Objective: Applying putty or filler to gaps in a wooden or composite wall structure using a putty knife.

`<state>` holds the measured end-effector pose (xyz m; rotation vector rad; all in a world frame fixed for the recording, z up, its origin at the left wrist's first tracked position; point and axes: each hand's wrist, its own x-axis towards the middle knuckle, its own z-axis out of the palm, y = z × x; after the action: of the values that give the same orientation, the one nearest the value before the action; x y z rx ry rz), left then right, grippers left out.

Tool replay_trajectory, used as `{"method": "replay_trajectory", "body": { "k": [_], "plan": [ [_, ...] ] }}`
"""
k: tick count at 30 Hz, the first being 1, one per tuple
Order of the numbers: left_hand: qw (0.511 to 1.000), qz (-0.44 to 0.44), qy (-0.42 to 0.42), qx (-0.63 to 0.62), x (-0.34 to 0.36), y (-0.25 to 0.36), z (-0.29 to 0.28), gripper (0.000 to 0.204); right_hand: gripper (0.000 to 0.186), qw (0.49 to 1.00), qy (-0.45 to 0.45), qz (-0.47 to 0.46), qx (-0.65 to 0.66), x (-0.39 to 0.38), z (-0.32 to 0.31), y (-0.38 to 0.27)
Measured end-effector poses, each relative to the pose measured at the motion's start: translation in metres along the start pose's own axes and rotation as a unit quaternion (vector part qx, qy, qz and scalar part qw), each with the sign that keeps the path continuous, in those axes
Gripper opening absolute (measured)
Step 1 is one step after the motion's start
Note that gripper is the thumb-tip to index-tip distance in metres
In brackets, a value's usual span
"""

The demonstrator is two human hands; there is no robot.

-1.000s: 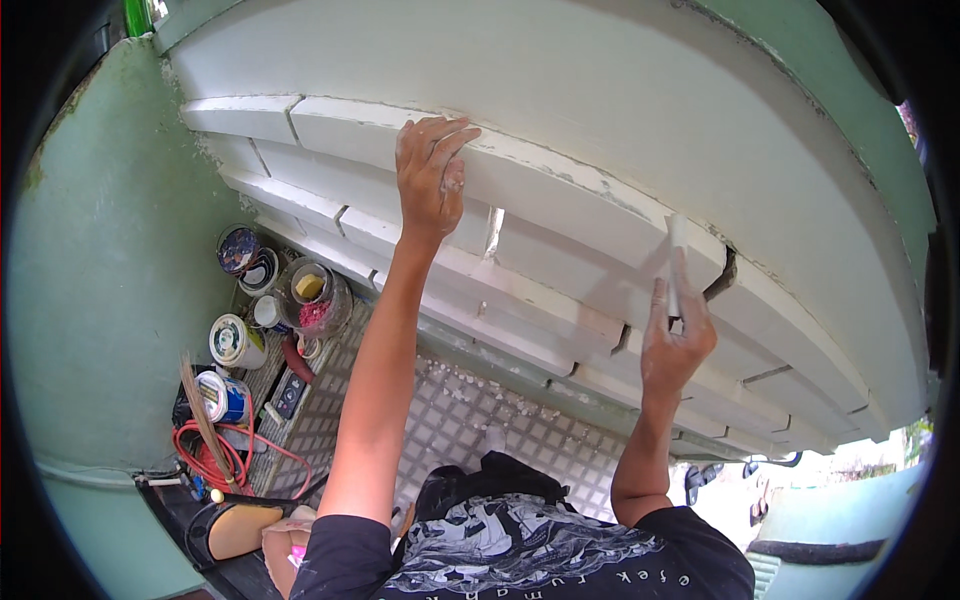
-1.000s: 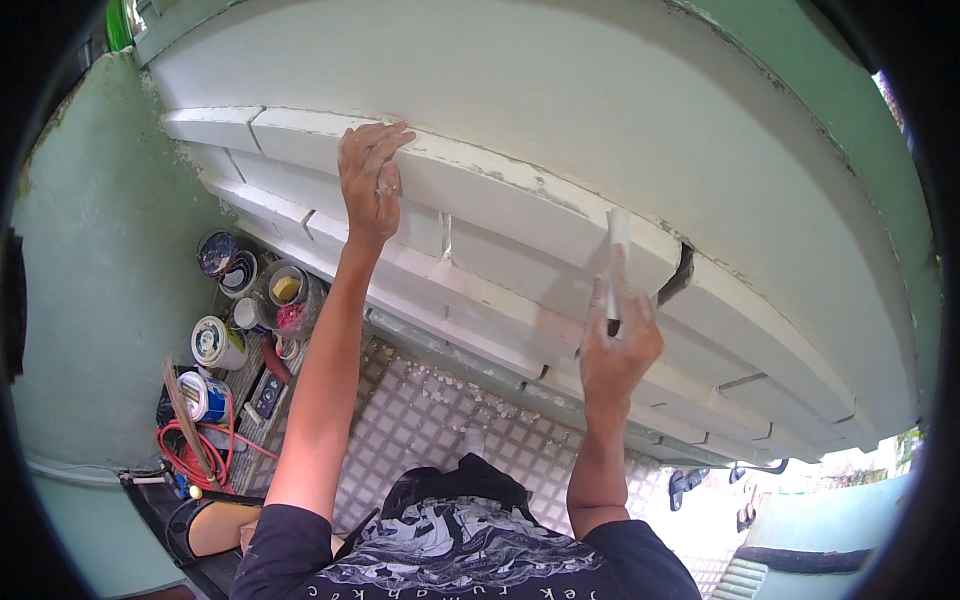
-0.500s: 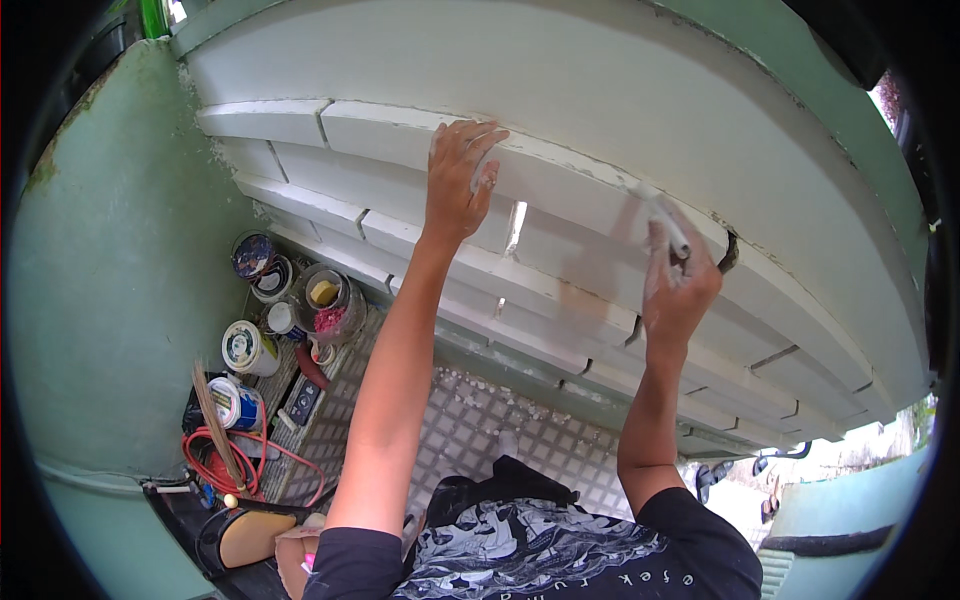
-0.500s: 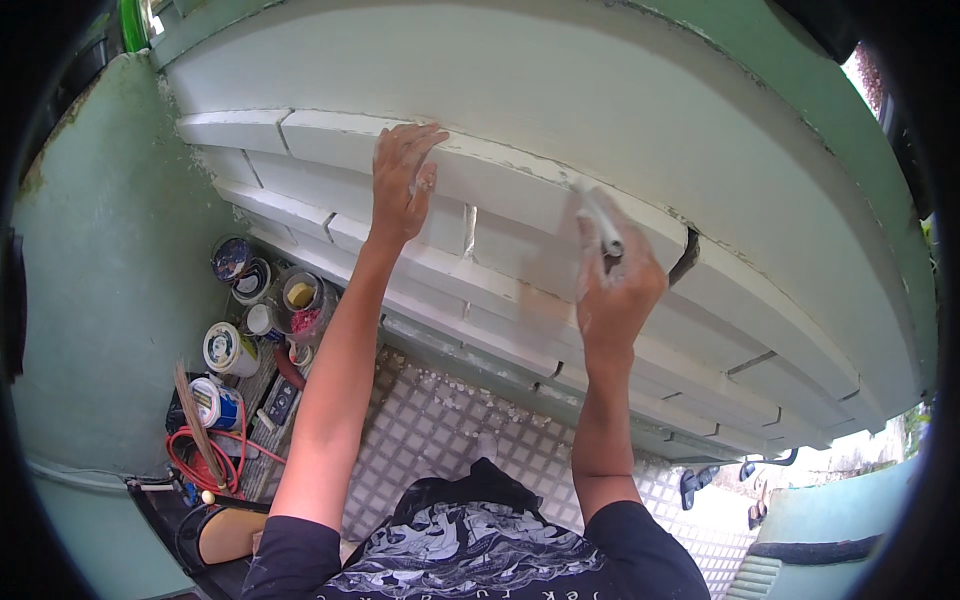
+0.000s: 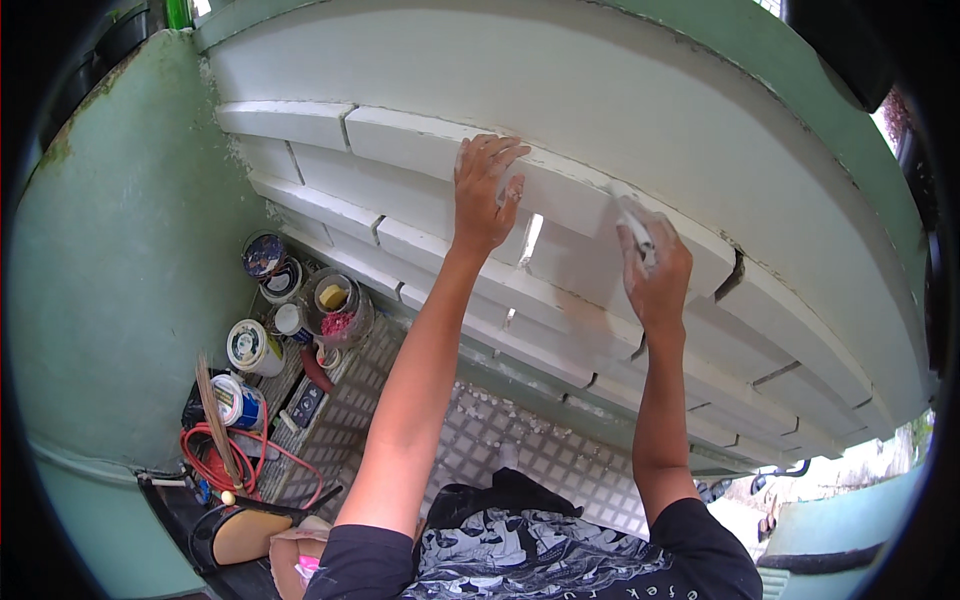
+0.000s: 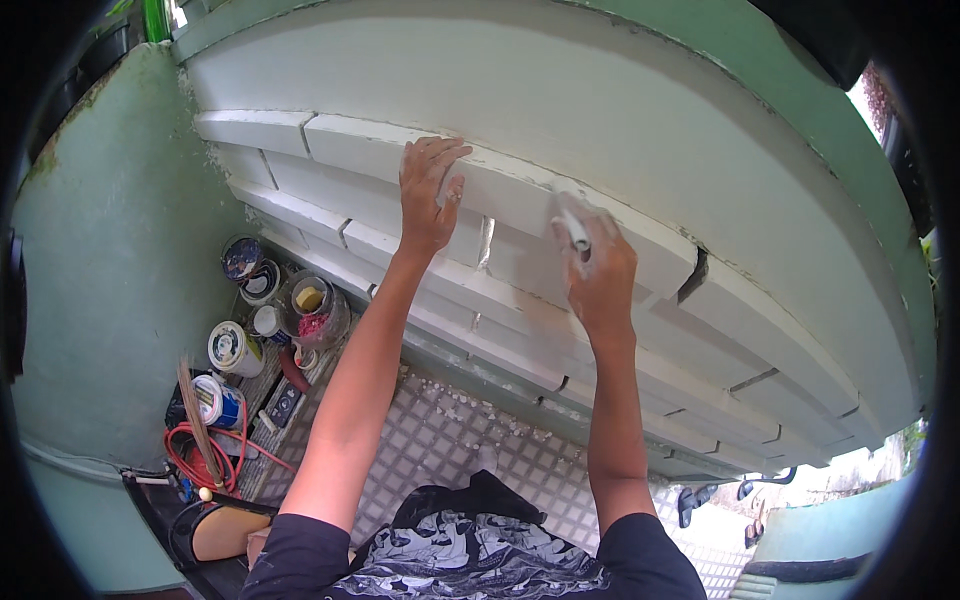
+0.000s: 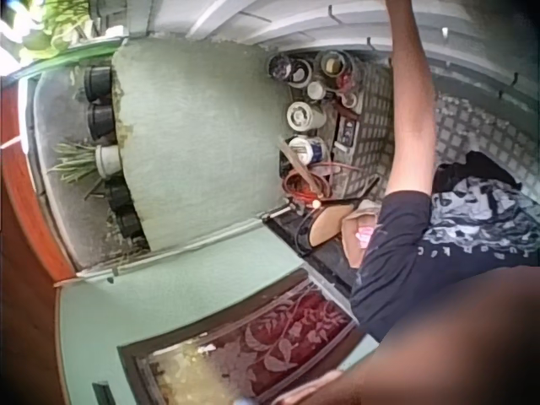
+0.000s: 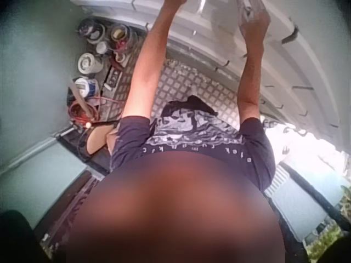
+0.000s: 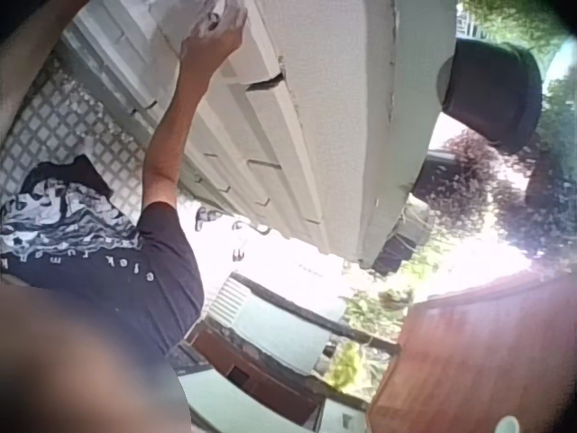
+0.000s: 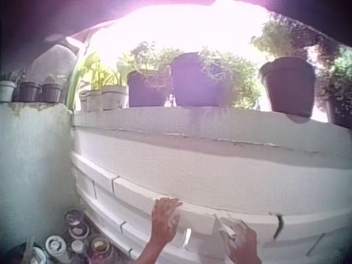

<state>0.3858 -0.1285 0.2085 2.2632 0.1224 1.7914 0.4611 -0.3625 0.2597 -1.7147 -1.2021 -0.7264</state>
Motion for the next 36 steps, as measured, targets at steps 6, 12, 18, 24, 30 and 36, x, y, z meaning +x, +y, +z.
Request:
{"method": "replay_trajectory", "body": {
  "k": [6,12,18,24,30,36],
  "plan": [
    [0.999,0.031,-0.014,0.014,0.000,-0.009,0.000,0.034,0.019,0.994,0.066,0.021,0.083,-0.004,-0.001,0.007],
    [0.999,0.044,0.012,0.021,-0.003,-0.015,0.007,0.035,0.025,0.957,-0.071,0.144,0.241,-0.030,-0.043,0.022],
    [0.998,0.046,0.039,0.028,-0.006,-0.018,0.013,0.032,0.032,0.987,0.092,0.131,-0.033,-0.042,-0.070,0.043],
    [0.997,0.062,0.042,0.034,-0.003,-0.016,0.016,0.032,0.027,0.946,0.194,0.235,0.110,-0.077,-0.085,0.052],
    [0.997,0.056,0.033,0.035,-0.003,-0.012,0.011,0.032,0.023,0.965,-0.006,0.220,0.140,-0.097,-0.079,0.043],
    [0.997,0.022,-0.037,0.057,0.004,0.010,-0.007,0.035,0.023,0.900,-0.082,0.343,0.256,-0.159,-0.058,0.048]
  ]
}}
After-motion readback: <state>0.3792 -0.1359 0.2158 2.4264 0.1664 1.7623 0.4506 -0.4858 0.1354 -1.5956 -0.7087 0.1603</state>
